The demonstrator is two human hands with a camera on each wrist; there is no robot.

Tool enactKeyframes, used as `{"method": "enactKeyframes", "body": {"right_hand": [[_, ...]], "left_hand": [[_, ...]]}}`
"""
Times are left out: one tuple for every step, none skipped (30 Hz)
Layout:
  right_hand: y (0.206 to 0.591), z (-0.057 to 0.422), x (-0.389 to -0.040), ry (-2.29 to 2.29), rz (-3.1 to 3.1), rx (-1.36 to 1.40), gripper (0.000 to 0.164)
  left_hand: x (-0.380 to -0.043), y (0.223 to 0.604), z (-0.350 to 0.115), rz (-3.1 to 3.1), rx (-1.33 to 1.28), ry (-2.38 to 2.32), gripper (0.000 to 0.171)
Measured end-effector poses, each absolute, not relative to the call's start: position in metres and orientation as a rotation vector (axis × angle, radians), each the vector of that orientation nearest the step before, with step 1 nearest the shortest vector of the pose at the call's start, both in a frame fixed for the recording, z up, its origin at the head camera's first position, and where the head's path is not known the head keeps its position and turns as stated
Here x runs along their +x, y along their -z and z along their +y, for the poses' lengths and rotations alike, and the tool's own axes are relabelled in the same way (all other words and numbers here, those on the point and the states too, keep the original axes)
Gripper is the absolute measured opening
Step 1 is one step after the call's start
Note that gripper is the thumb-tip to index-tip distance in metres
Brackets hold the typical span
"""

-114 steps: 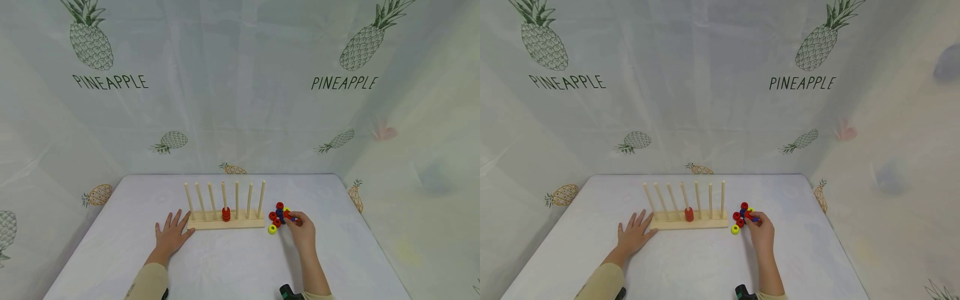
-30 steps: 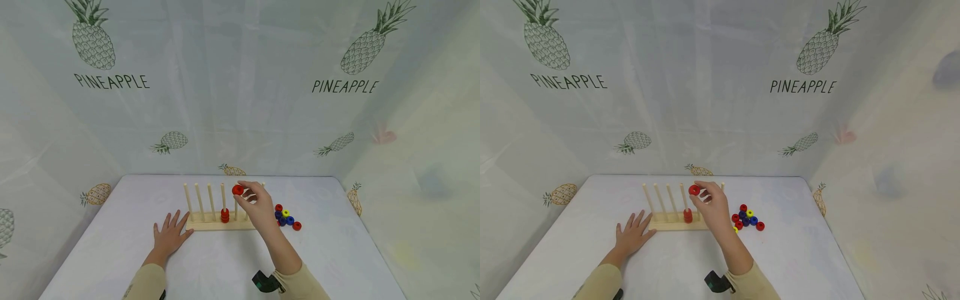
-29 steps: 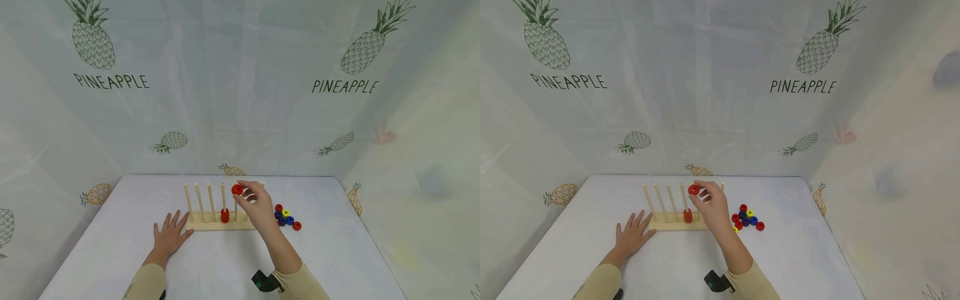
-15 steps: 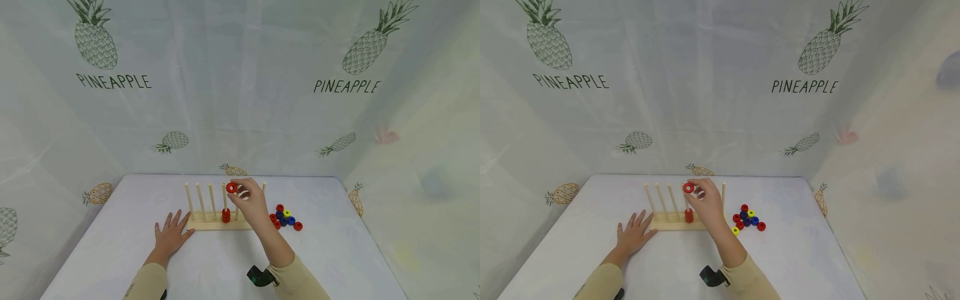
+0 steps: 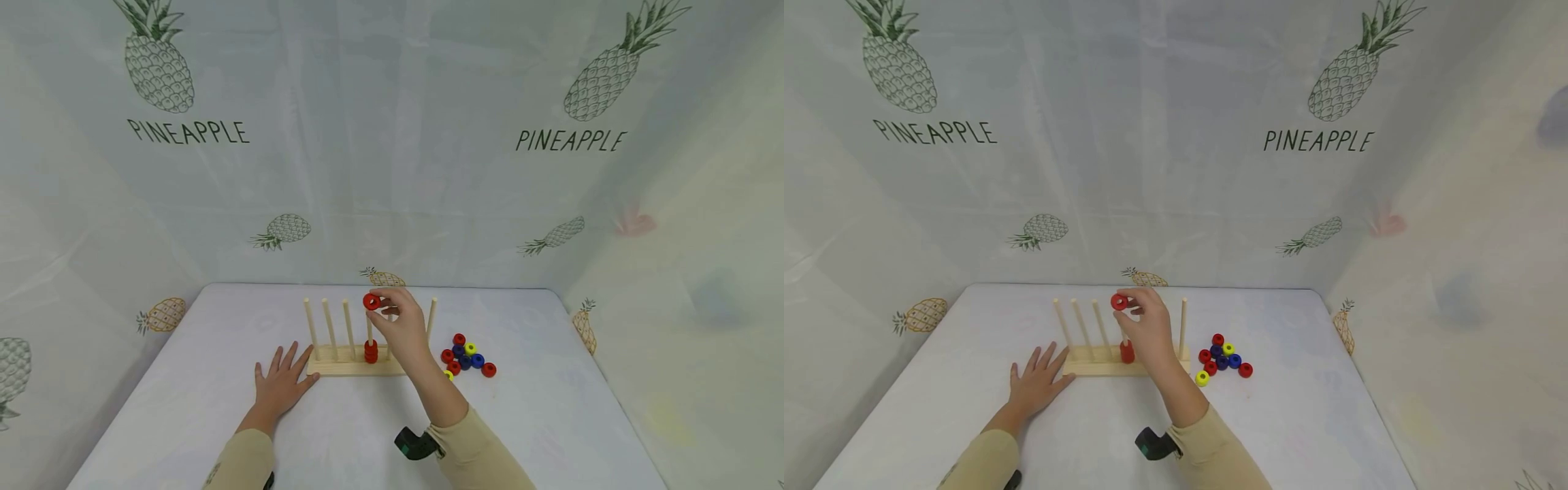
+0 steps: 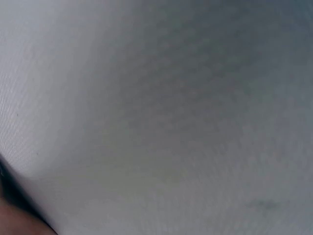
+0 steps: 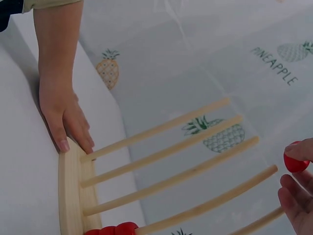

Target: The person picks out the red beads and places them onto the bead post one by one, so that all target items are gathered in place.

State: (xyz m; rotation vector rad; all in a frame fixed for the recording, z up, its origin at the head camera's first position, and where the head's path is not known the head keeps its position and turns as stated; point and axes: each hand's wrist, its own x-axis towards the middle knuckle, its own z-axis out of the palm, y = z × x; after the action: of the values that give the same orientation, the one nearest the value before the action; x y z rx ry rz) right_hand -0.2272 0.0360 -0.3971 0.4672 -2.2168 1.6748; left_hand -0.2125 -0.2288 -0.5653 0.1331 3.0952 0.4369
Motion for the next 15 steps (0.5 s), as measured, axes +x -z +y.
{"method": "enactKeyframes", "body": {"right_hand": [[0.3975, 0.0351, -0.2278, -1.666, -2.221, 0.461, 0.032], [0.3978, 0.0341, -0.2282, -1.659, -2.223, 0.457, 0.032], [0.3979, 0.0331, -0.2284, -1.657, -2.219, 0.455, 0.032], [0.3983, 0.0321, -0.2287, -1.652, -2.219, 0.451, 0.032], [0.3983, 0.0312, -0.2285, -1.649, -2.219, 0.449, 0.032], [0.3984, 0.0303, -0.2284, -1.645, -2.219, 0.450, 0.032], [0.3985, 0.0295, -0.2285, -1.642, -2.218, 0.454, 0.032], [0.3984, 0.0288, -0.2282, -1.639, -2.215, 0.458, 0.032], [0.3985, 0.0283, -0.2281, -1.633, -2.216, 0.461, 0.032], [0.3985, 0.0279, -0.2283, -1.623, -2.219, 0.461, 0.032], [0.3985, 0.0277, -0.2282, -1.609, -2.221, 0.459, 0.032], [0.3985, 0.0276, -0.2286, -1.593, -2.223, 0.456, 0.032], [0.3985, 0.0277, -0.2290, -1.578, -2.224, 0.453, 0.032], [0.3983, 0.0279, -0.2295, -1.561, -2.226, 0.447, 0.032], [0.3979, 0.0281, -0.2302, -1.543, -2.228, 0.445, 0.031]], "left_hand": [[-0.2129, 0.5658, -0.2290, 3.094, 0.133, -0.425, 0.072], [-0.2130, 0.5664, -0.2292, 3.095, 0.134, -0.418, 0.073], [-0.2132, 0.5670, -0.2293, 3.098, 0.134, -0.422, 0.073], [-0.2133, 0.5677, -0.2295, 3.100, 0.135, -0.420, 0.073], [-0.2134, 0.5684, -0.2297, 3.105, 0.136, -0.420, 0.073], [-0.2134, 0.5690, -0.2298, 3.109, 0.135, -0.428, 0.073], [-0.2135, 0.5695, -0.2297, 3.115, 0.134, -0.426, 0.073], [-0.2133, 0.5697, -0.2295, 3.118, 0.129, -0.421, 0.072], [-0.2131, 0.5692, -0.2291, 3.120, 0.128, -0.427, 0.072], [-0.2129, 0.5686, -0.2288, 3.120, 0.127, -0.429, 0.072], [-0.2125, 0.5677, -0.2284, 3.119, 0.127, -0.434, 0.072], [-0.2123, 0.5667, -0.2279, 3.114, 0.124, -0.434, 0.072], [-0.2123, 0.5658, -0.2276, 3.111, 0.123, -0.432, 0.072], [-0.2121, 0.5649, -0.2275, 3.107, 0.121, -0.436, 0.072], [-0.2120, 0.5641, -0.2274, 3.106, 0.124, -0.447, 0.072]]}}
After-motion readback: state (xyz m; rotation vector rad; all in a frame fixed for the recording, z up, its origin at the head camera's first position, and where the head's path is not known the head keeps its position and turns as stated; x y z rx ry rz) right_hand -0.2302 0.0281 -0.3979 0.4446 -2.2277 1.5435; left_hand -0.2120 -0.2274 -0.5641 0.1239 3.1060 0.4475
